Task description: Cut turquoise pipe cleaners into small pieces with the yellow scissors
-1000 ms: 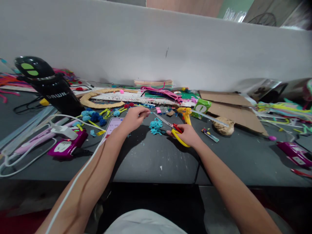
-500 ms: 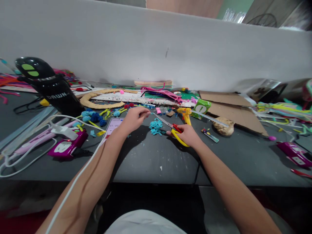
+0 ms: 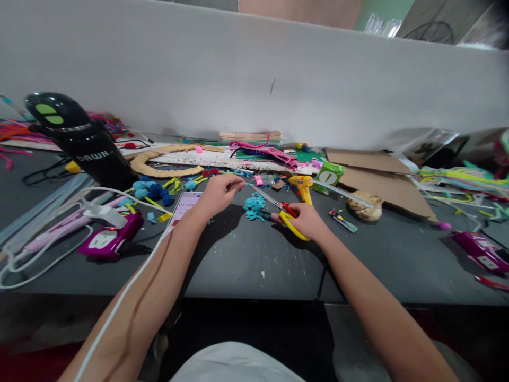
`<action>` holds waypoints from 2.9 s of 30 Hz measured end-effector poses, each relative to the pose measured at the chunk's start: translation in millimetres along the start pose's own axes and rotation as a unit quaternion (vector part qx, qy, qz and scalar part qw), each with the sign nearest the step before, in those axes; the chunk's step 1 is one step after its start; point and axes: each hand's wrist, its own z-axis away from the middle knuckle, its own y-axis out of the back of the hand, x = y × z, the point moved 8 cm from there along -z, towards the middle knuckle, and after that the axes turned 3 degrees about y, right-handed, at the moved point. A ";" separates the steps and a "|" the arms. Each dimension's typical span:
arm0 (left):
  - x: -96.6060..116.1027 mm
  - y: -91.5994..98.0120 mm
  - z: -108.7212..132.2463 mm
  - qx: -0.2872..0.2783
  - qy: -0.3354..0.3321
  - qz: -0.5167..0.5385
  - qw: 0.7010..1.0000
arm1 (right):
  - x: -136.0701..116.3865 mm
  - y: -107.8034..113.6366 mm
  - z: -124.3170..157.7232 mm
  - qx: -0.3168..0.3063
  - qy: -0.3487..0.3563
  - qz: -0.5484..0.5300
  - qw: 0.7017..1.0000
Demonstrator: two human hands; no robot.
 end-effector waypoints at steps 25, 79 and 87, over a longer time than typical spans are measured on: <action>1.5 0.3 0.3 0.003 -0.002 -0.001 1.000 | -4.6 4.0 -0.3 0.007 -0.002 -0.001 1.000; -0.9 -4.3 -0.3 -0.019 0.012 -0.012 1.000 | -2.7 2.9 0.3 0.019 0.011 0.000 1.000; -1.4 -6.5 0.2 -0.025 0.018 -0.013 0.999 | -4.1 3.4 0.5 0.015 0.007 0.005 1.000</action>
